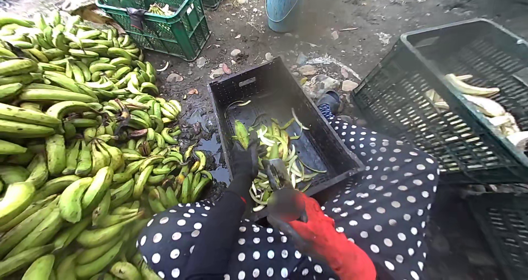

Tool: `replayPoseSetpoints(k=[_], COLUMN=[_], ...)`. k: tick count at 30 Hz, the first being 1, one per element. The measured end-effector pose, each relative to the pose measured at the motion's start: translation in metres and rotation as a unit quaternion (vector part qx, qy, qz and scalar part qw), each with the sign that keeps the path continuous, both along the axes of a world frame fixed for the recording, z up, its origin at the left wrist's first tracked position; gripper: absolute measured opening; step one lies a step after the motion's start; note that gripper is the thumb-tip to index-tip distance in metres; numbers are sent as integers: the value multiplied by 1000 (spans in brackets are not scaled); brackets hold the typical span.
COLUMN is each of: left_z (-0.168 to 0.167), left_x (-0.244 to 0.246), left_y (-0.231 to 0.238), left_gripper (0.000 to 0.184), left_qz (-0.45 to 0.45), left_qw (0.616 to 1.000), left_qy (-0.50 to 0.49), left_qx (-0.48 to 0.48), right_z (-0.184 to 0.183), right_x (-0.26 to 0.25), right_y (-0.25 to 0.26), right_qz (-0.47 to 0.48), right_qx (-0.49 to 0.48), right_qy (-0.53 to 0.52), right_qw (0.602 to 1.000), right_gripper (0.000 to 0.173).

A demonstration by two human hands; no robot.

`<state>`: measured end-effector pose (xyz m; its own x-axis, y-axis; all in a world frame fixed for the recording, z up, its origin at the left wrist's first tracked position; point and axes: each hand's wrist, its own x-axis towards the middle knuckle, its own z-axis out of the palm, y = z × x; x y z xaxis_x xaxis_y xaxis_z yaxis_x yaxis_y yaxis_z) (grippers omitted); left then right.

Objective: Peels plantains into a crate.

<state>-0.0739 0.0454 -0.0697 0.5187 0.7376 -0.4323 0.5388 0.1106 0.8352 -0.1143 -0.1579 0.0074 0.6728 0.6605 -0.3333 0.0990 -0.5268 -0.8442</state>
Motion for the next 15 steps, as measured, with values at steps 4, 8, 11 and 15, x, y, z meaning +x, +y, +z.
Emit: replayPoseSetpoints(k=[4, 8, 11, 15], left_z=[-12, -20, 27, 29], left_x=[-4, -12, -8, -21], left_y=[14, 72, 54, 20], left_gripper=[49, 60, 47, 24], left_qz=[37, 162, 139, 65], left_qw=[999, 984, 978, 963], left_qy=[-5, -71, -152, -238], left_qx=[23, 21, -17, -109], right_z=[-9, -2, -9, -21], right_x=[-10, -9, 28, 34], right_y=[-14, -50, -33, 4], right_qz=[9, -17, 28, 107], right_qx=[18, 67, -32, -94], right_qy=[-25, -70, -123, -209], right_qw=[999, 995, 992, 967], right_gripper=[52, 49, 55, 45])
